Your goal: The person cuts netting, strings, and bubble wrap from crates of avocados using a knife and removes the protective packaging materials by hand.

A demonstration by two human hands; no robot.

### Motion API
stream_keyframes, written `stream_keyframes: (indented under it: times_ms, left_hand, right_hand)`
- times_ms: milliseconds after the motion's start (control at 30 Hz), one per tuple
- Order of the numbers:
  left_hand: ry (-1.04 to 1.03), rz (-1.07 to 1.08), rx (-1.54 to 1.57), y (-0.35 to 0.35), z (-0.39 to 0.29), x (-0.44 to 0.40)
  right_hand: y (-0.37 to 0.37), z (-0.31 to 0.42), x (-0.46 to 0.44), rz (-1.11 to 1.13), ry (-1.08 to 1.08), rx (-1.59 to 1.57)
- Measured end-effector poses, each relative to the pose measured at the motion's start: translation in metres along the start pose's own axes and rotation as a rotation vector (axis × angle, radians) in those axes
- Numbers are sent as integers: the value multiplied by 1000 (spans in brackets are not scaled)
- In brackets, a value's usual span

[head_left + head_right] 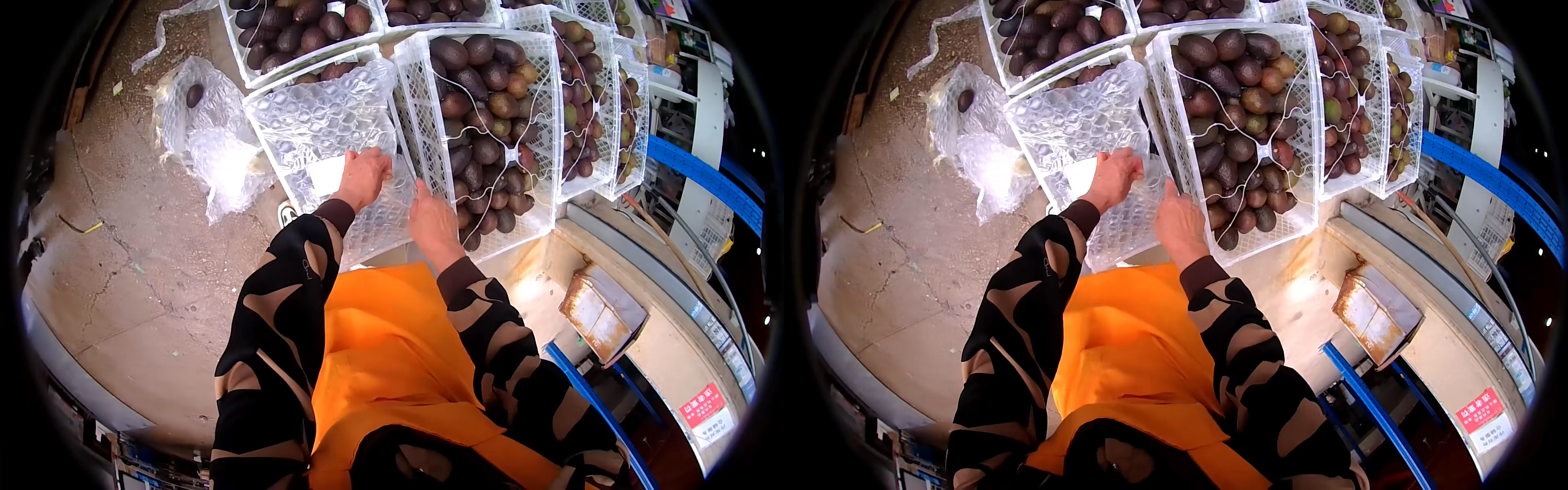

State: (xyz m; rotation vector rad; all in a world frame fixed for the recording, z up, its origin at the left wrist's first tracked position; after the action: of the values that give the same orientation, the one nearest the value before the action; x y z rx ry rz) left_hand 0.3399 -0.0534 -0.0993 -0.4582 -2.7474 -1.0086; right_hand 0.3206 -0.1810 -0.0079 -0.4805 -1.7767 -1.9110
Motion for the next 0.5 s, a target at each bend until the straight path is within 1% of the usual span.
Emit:
stream_keyframes:
  times_ms: [100,200,300,333,433,500]
  left_hand:
    - [21,-110,90,5,-3,9]
    - [41,-273,-43,21,-22,25]
    - [-148,116,-110,-26,-41,43]
    - [-216,268,-194,-45,-44,48]
    - [-59,203,-313,-70,-31,42]
    - [45,271,-290,-92,-15,32]
  right_hand:
    - [45,-26,59,-114,-77,-103]
    - [22,-61,111,-8,-116,-98]
    - [-19,-73,125,17,-189,-121]
    - [-24,-70,126,-30,-186,-138]
    - [-48,-71,129,30,-238,-209]
    - [-59,-76,130,13,-243,-256]
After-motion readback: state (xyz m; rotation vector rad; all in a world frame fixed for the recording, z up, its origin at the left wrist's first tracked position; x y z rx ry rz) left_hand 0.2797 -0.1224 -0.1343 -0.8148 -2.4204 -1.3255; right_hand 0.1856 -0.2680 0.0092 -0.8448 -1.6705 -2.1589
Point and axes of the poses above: each hand's wrist, its own x-axis away from the middle knuckle, its own y-axis out of the back of the hand, z = x × y, the point moved 8 cm from there along -x, towards the middle knuckle, and after that the axes turned 2 degrees about -x, right-handed, at the moved point
